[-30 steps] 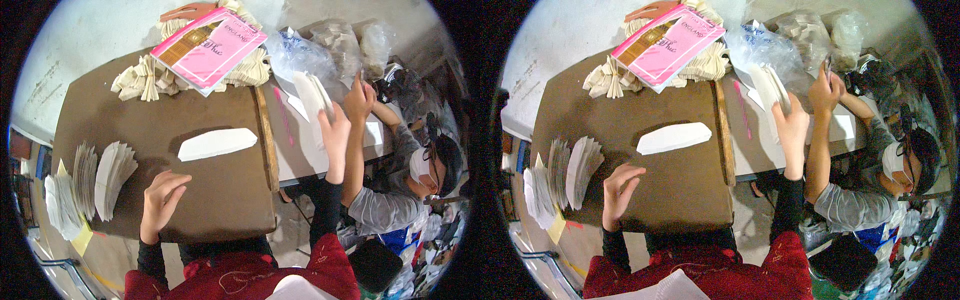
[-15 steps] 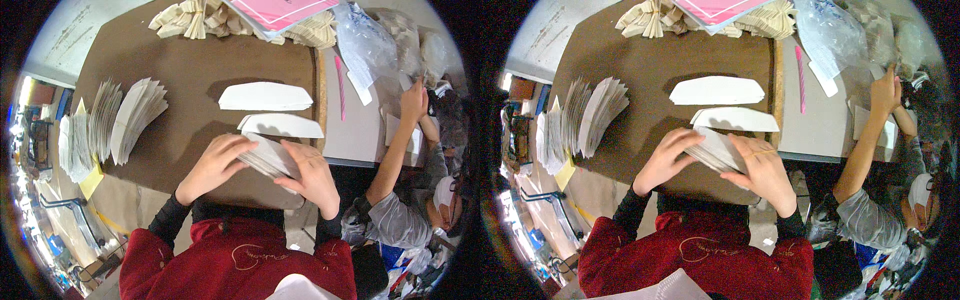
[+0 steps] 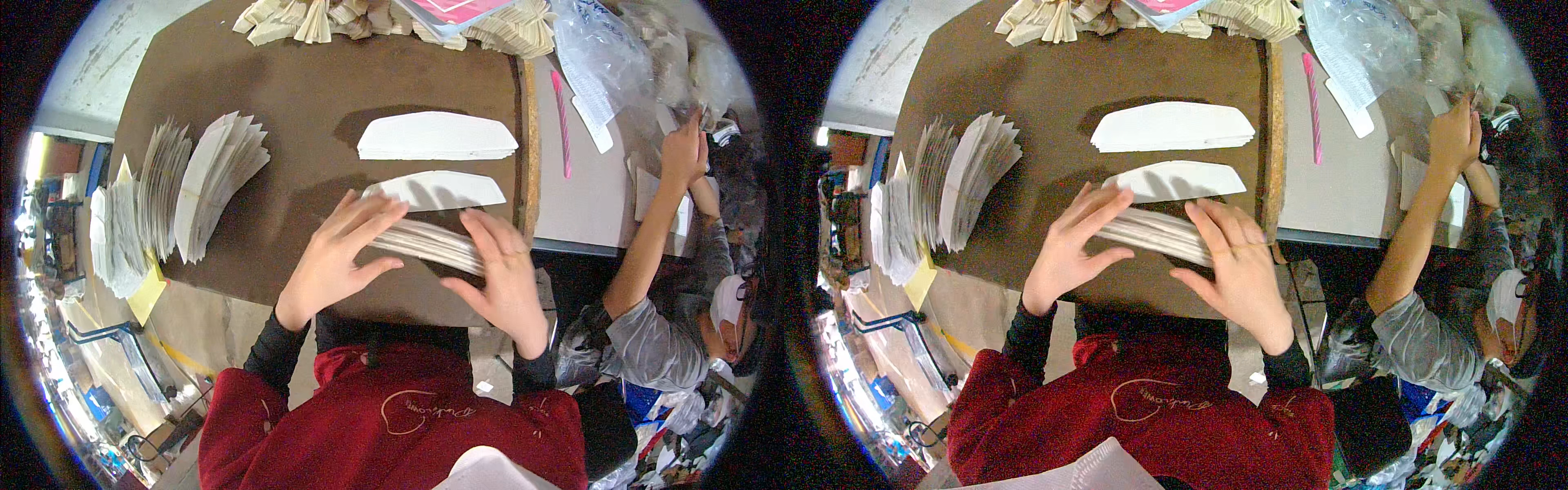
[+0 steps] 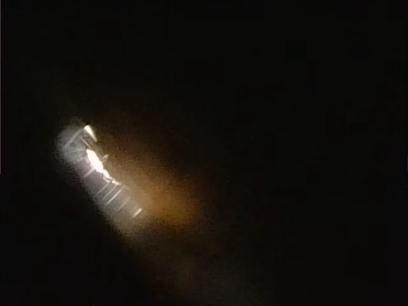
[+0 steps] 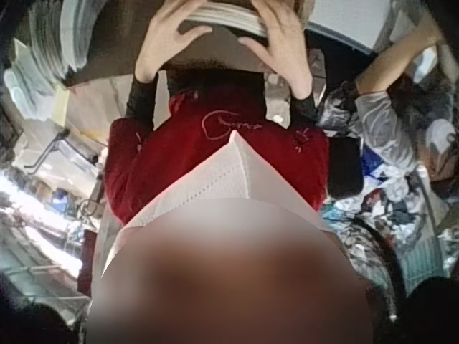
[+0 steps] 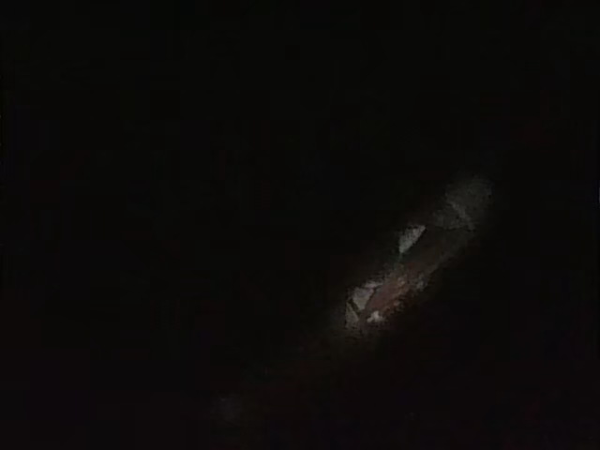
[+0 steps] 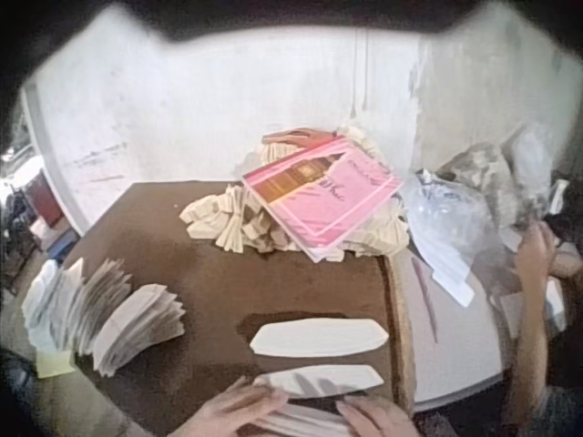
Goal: The person repeatedly folds white paper pieces in half and stacks them on the table. They handle the pieces one at a time, aligning edges and pressing folds before placing each folded piece into a growing stack.
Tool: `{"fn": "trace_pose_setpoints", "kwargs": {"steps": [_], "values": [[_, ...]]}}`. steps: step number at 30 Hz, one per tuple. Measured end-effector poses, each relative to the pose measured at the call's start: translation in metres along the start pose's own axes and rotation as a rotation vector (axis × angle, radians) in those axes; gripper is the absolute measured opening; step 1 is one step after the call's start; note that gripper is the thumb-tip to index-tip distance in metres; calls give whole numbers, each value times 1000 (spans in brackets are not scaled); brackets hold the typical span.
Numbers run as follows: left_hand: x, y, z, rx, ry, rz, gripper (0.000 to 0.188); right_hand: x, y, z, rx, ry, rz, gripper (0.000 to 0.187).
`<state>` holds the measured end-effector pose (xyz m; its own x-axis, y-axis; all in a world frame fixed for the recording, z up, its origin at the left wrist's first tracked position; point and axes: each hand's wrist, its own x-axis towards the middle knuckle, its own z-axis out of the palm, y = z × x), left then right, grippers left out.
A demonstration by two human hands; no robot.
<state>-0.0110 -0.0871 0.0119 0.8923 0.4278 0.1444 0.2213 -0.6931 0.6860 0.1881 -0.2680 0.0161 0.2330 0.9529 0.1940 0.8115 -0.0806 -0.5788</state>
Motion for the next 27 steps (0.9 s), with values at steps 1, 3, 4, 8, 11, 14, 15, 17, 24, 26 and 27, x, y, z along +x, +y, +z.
{"fn": "trace_pose_setpoints", "kwargs": {"steps": [1, 3, 4, 8, 11, 14, 15, 17, 24, 26, 27], "values": [[0, -1, 1, 25, -69, -87, 87, 5, -1, 7, 25, 0, 65, 73], [2, -2, 2, -16, -75, -32, 90, 10, -1, 13, -6, -40, 77, 78], [2, -3, 2, -42, -68, -6, 92, 11, -1, 15, -37, 17, 60, 80], [2, -1, 5, 113, -35, -12, 98, 5, -4, 16, -174, 39, 33, 85], [1, -1, 5, 143, -79, -7, 95, 3, -9, 20, -173, -27, 25, 85], [4, -1, 6, 108, -24, 3, 81, 6, -12, 27, -173, 2, 37, 81], [5, 0, 7, 97, -19, 17, 75, 7, -13, 28, -158, 8, 3, 79], [6, 1, 7, 93, -31, 58, 65, 5, -14, 26, -171, -37, -47, 76], [-31, 9, 19, -34, -52, -49, 47, 7, -4, -15, 177, 82, -42, 56], [-34, 1, 22, -33, -6, 80, 45, 30, 9, -10, 167, 59, 58, 53], [-34, -2, 24, -62, -4, 107, 45, 41, 15, -5, 132, 39, -7, 53]]}}
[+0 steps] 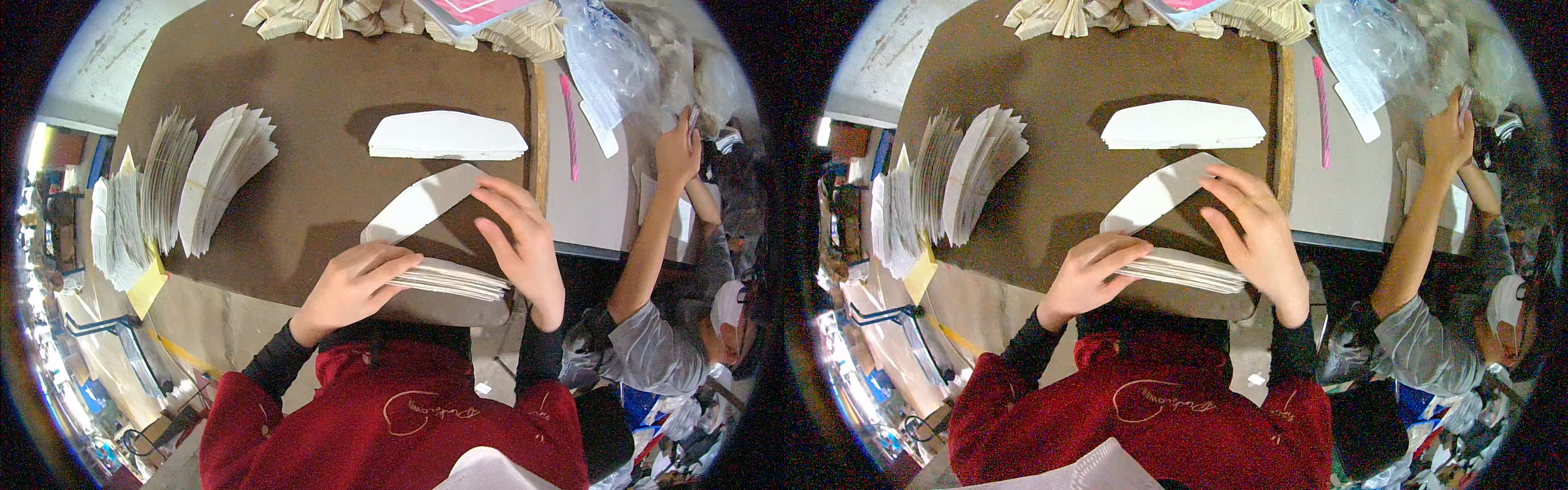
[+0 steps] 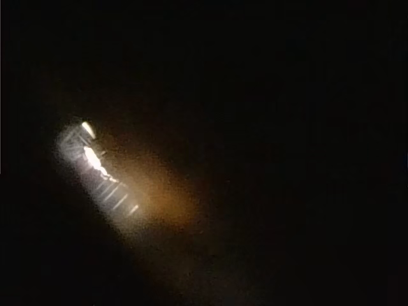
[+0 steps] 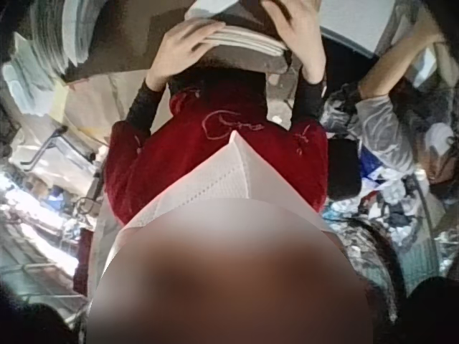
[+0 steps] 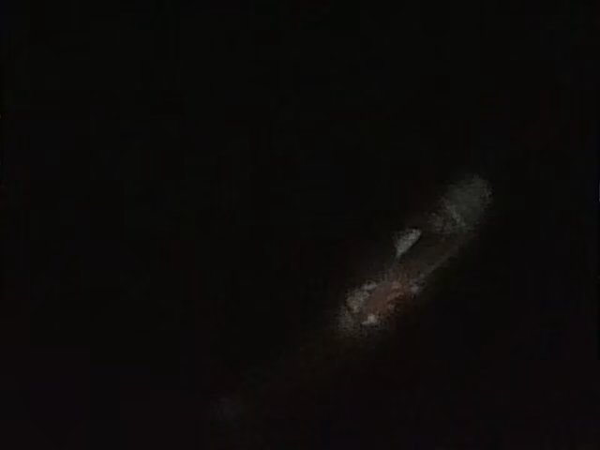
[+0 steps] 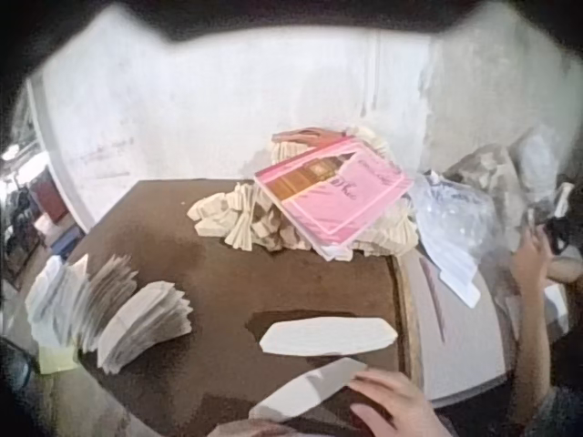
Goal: The person repeatedly folds white paper pieces in half and stacks them on the table. They handle the pieces one at a time, aligning edges and pressing folds before placing each folded piece into a growing stack.
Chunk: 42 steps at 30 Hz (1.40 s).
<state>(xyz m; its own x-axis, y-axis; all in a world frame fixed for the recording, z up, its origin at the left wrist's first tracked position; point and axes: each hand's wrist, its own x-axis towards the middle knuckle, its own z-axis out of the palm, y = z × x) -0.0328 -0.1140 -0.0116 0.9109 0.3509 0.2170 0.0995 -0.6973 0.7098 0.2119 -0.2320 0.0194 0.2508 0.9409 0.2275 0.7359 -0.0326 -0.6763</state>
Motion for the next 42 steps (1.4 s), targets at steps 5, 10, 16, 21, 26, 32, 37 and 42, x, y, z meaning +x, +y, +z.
{"fn": "trace_pose_setpoints", "kwargs": {"steps": [5, 10, 16, 21, 26, 32, 37, 42], "values": [[-7, -3, 2, -54, 25, 97, 49, 23, 11, 30, -221, -33, -100, 51], [-10, -3, 4, -53, 52, 109, 49, 11, 12, 37, -117, -89, 11, 52], [-7, -7, -2, -3, -8, 146, 49, 5, 16, 41, -122, -47, 39, 53], [-9, -4, -9, 43, -93, 107, 50, 10, 14, 43, -205, -12, -77, 49], [-13, 3, -10, 50, -60, 16, 54, 11, 14, 42, -170, -34, -101, 46], [-9, 3, -8, 43, -33, 77, 55, -7, 9, 16, 34, -77, -10, 25], [5, 7, -9, 29, -37, 133, 50, -21, 1, -7, -7, 122, -144, 24], [22, 21, -6, 69, -44, 291, 42, -45, 7, -21, -104, 309, -30, 23]]}}
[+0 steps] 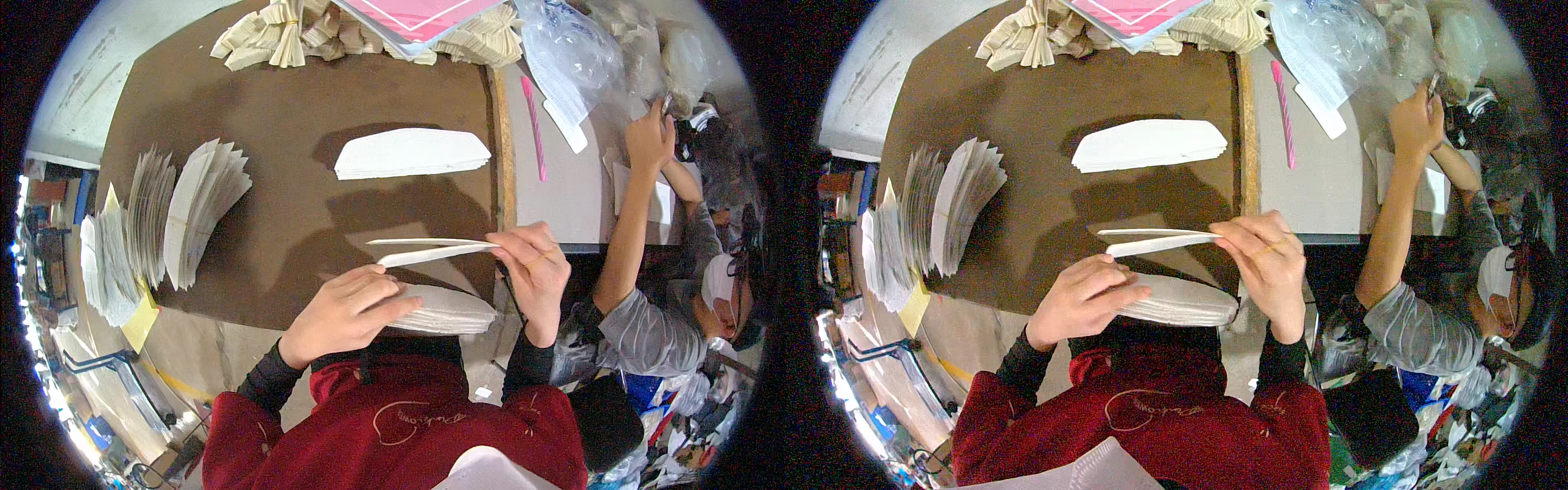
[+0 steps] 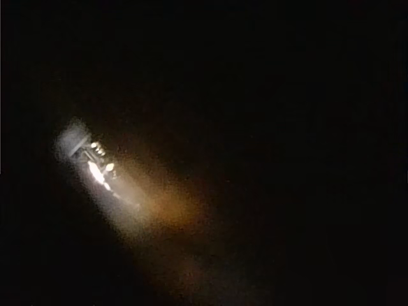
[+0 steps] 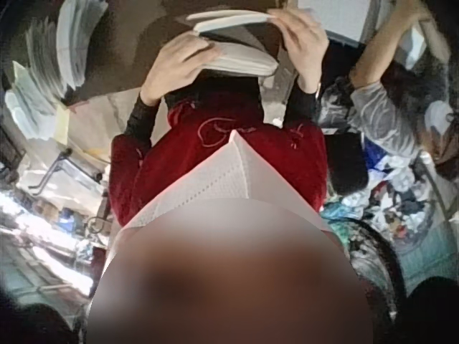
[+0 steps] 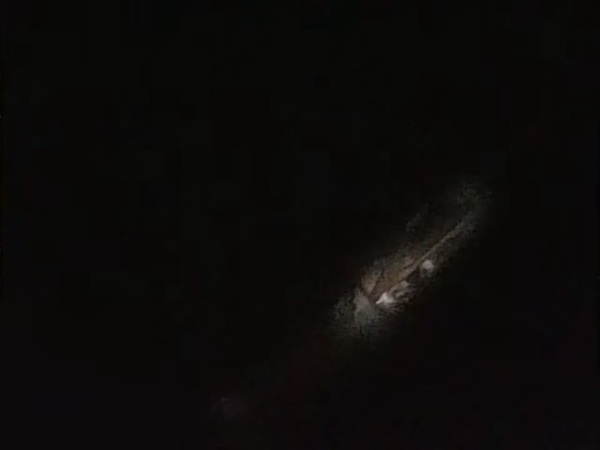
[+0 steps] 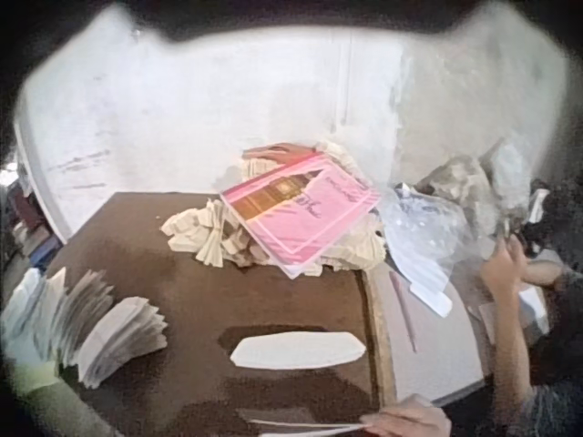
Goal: The person repeatedly folds white paper pieces in half and stacks them on the table. They handle the pieces one at a time, aligning edges and pressing folds before placing each folded piece into a growing stack.
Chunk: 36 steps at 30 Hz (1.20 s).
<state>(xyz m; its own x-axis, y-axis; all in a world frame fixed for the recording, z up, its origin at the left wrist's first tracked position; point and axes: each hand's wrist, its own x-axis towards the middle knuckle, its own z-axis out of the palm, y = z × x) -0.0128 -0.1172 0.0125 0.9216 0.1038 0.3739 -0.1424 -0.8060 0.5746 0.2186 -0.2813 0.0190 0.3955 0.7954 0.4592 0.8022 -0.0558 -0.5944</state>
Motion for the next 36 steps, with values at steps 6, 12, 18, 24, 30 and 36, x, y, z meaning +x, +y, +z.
{"fn": "trace_pose_setpoints", "kwargs": {"steps": [6, 12, 18, 24, 30, 36], "values": [[-28, -5, -17, 54, -35, -86, 41, 2, 19, -48, -75, 778, 591, 24], [-39, -25, -24, -443, -45, -601, 45, -30, 36, -57, 30, 732, 555, 24], [-20, -37, -44, -88, -56, -275, 49, -9, 9, 24, -20, 59, 22, 33], [-3, -61, -46, -174, 211, -481, 47, 25, -15, 58, 263, -13, -49, 33], [11, -75, -38, -355, 182, -409, 31, 21, -3, 62, 292, -50, 157, 30], [6, -81, -29, -276, 109, -488, 11, 21, -3, 68, 284, -201, 43, 36]]}}
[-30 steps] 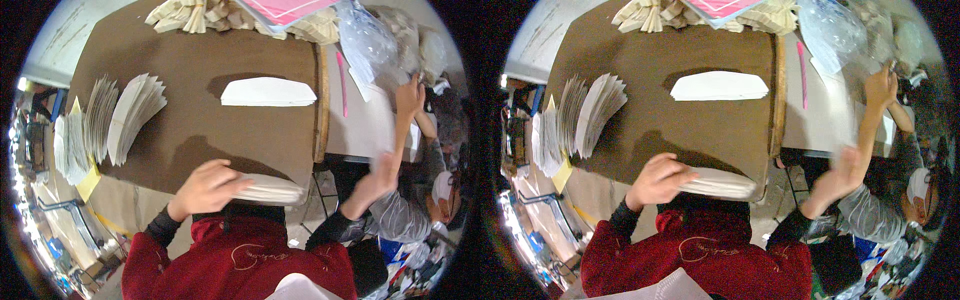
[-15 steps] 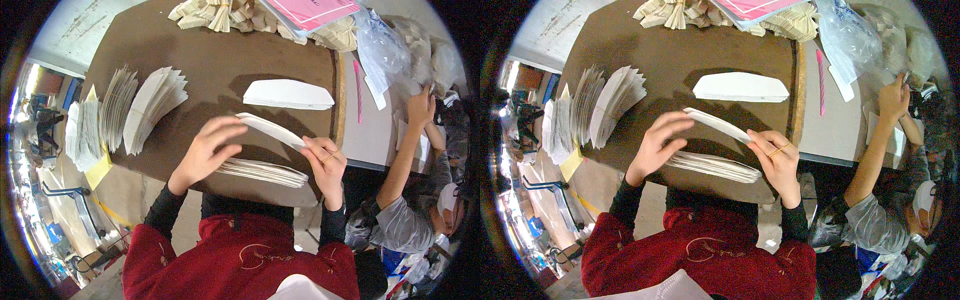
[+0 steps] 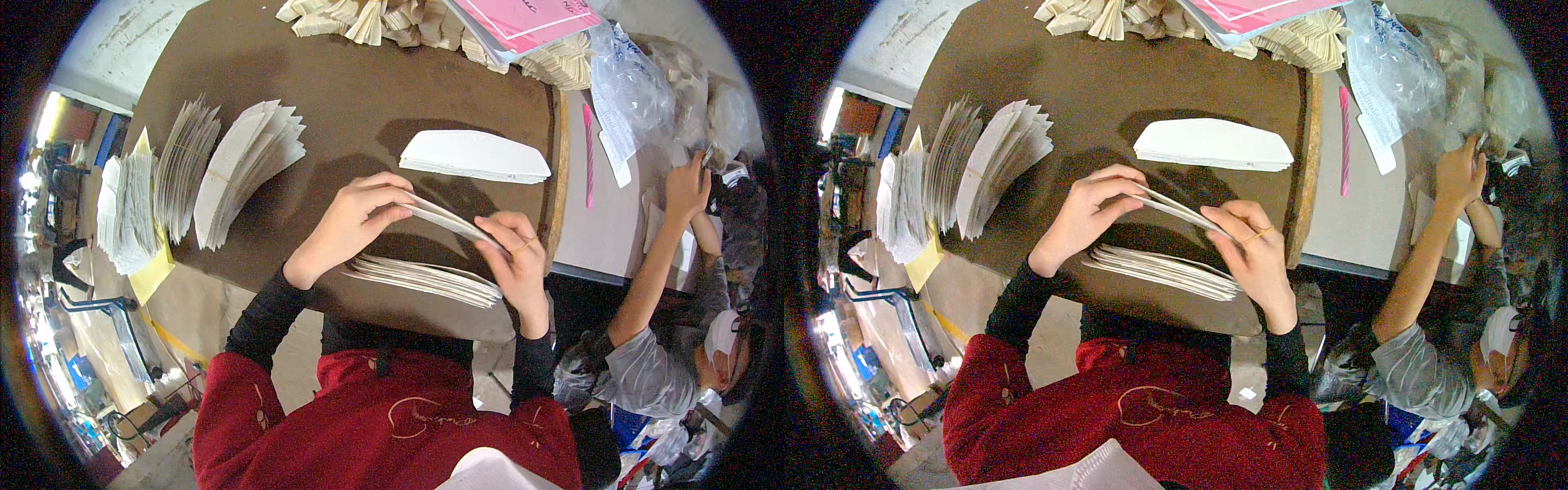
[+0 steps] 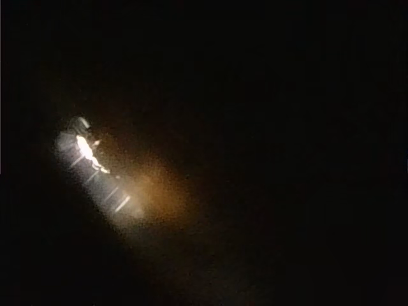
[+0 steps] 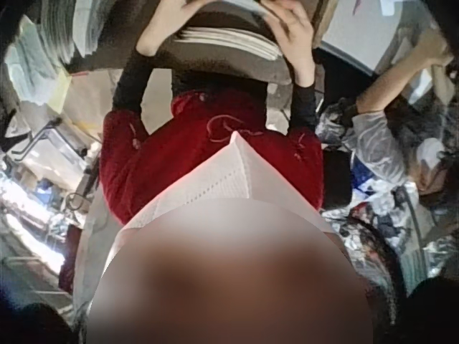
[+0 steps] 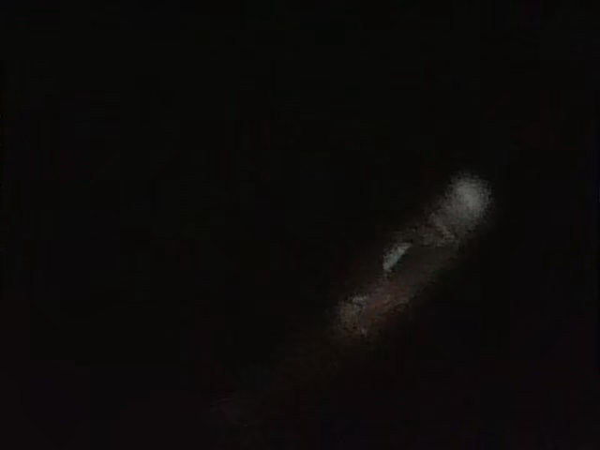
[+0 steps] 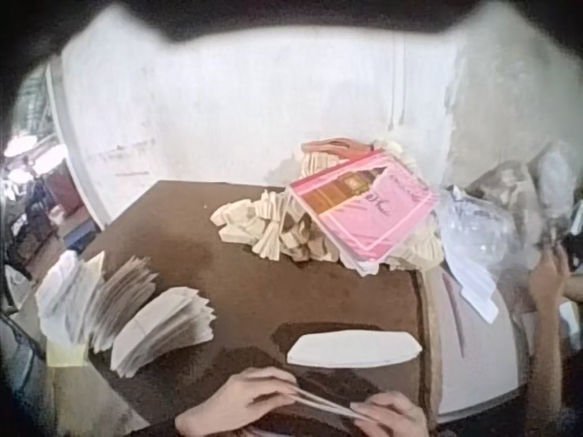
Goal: The person repeatedly folds white paper pieces in half and stacks them on the table. They handle the pieces one at a time, aligning edges and pressing folds before placing each folded piece into a growing stack.
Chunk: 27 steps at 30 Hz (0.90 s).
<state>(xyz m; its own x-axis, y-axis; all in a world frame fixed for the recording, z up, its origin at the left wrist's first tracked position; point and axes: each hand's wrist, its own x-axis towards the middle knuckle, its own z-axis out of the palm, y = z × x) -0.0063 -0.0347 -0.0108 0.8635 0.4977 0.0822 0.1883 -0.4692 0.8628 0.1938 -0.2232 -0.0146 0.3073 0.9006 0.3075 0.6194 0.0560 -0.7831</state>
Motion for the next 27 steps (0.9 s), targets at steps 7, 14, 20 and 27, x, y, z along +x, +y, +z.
{"fn": "trace_pose_setpoints", "kwargs": {"steps": [7, 14, 20, 27], "values": [[1, -2, 3, 168, -22, 181, 23, 24, -7, -11, -209, -273, -69, 45], [1, 0, 9, 130, -74, 150, 21, 44, -18, -19, -390, -498, -127, 35], [2, -12, 3, 284, 130, 120, 13, 32, -11, -49, -600, -332, 20, 32], [-3, -7, 1, 178, 41, 82, 18, 5, -1, -54, -333, -167, 51, 64]]}}
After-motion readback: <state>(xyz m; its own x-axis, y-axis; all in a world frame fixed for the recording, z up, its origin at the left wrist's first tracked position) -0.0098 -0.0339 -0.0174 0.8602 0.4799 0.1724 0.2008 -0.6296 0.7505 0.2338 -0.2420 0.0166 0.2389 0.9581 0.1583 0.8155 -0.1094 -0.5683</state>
